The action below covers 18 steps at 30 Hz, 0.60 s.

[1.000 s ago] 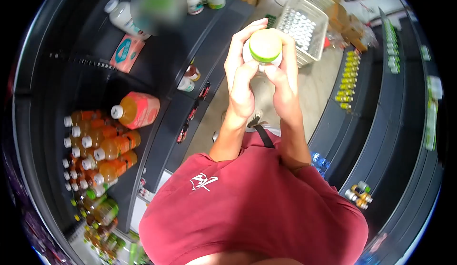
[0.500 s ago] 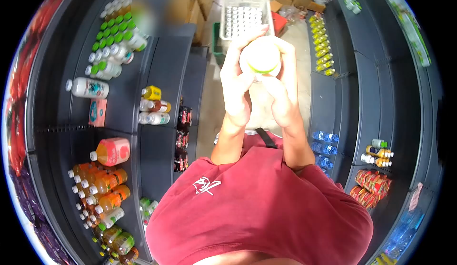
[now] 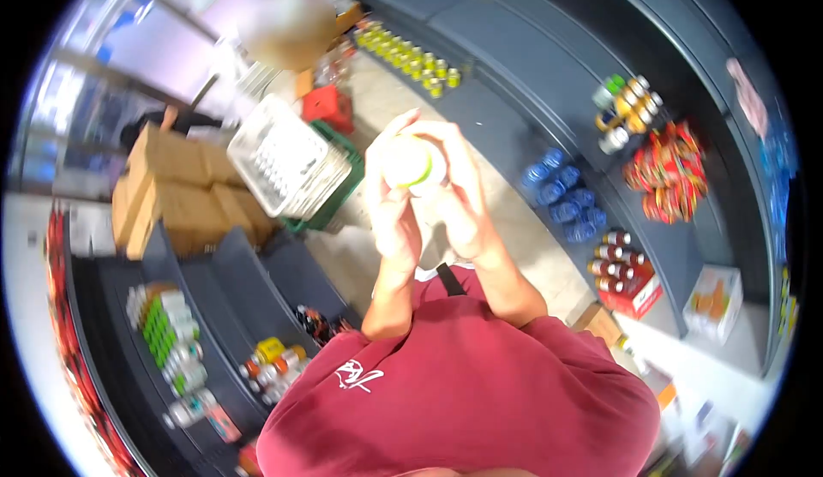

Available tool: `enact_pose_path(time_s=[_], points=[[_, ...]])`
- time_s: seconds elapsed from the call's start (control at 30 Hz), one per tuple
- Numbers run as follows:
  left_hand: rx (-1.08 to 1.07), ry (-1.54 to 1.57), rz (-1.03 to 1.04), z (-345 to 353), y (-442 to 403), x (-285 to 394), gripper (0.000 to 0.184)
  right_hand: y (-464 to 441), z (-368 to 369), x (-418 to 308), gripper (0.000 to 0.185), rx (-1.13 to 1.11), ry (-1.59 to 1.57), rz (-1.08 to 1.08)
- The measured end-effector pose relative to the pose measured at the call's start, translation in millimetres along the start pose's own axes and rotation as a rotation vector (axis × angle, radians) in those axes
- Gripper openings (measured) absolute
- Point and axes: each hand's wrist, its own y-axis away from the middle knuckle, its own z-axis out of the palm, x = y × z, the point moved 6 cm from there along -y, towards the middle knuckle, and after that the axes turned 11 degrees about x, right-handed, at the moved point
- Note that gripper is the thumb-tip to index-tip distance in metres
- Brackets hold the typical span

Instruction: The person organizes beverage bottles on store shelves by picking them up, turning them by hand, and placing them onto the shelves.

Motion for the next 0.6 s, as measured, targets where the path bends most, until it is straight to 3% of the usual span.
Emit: enact_pose_path(time_s=[0.27, 0.37, 0.6], points=[[-0.172, 0.07, -0.145, 63, -29, -78, 0.065, -34, -81, 9, 0.044, 0.257, 0.186, -0.168], [-0.23, 0.143, -0.216, 86, -44, -98, 0.067, -51, -104, 21, 0.044, 0.341, 0.196, -0.138], [-0.437, 0.134, -0.192, 123, -125, -146, 0.061, -106, -121, 42, 0.041, 0.618, 0.386, -0.289]])
